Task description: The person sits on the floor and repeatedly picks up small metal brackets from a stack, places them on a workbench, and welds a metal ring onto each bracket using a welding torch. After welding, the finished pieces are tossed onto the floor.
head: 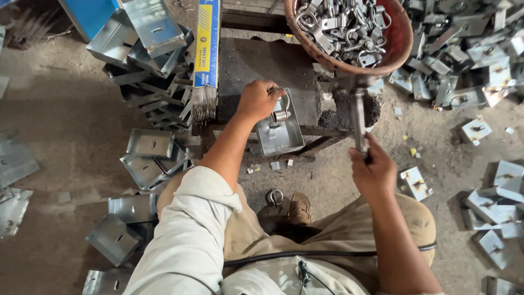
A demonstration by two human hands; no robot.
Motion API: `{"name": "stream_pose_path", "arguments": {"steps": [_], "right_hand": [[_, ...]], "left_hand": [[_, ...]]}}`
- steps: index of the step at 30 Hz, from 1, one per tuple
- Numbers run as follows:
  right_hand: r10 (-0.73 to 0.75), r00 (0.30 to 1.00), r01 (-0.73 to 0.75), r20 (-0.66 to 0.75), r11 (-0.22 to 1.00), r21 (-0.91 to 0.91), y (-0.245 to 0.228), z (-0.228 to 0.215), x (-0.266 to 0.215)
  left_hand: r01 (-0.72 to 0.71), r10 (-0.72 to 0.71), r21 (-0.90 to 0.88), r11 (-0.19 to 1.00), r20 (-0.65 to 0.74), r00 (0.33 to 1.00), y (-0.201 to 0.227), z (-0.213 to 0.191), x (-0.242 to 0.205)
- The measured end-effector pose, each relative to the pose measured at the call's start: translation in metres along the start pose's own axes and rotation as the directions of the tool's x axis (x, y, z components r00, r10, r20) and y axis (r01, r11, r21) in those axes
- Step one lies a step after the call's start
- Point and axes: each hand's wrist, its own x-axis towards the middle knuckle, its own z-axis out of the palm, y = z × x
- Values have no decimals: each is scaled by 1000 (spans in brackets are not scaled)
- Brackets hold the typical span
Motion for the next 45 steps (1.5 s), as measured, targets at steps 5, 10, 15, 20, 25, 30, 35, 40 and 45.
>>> {"name": "stream_pose_path", "arguments": {"steps": [5,10,15,20,25,30,35,40,45], "right_hand": [[-513,731,659,-450,700,274,2,-78,-11],[-447,701,705,-555,552,445,12,-85,-25],[-513,857,514,40,853,-92,12,44,-56],[-164,943,184,290,982,-44,-4,39,-65],[-534,841,541,-89,837,85,-30,-2,-63],[-545,795,603,-266,758,249,-18,6,-53],[-221,929,253,296,965,-73,12,52,-40],[-60,975,81,215,993,-91,-4,34,-40],[203,965,-163,165,961,-223,-12,-10,3]], "left_hand": [[66,-66,-46,997,3,998,-7,7,-1],[50,-52,-54,997,-30,998,-9,6,-4],[70,-70,-20,997,-20,997,-5,4,-5],[-80,73,-56,995,-118,990,-11,6,-7],[17,-20,-109,994,-31,999,-23,3,-9],[-104,134,112,988,-314,940,-32,6,-5],[-11,31,121,993,-171,985,-28,3,-4],[-40,67,157,987,-166,984,-9,-8,-20],[-96,79,260,961,77,994,42,-39,-28]]}}
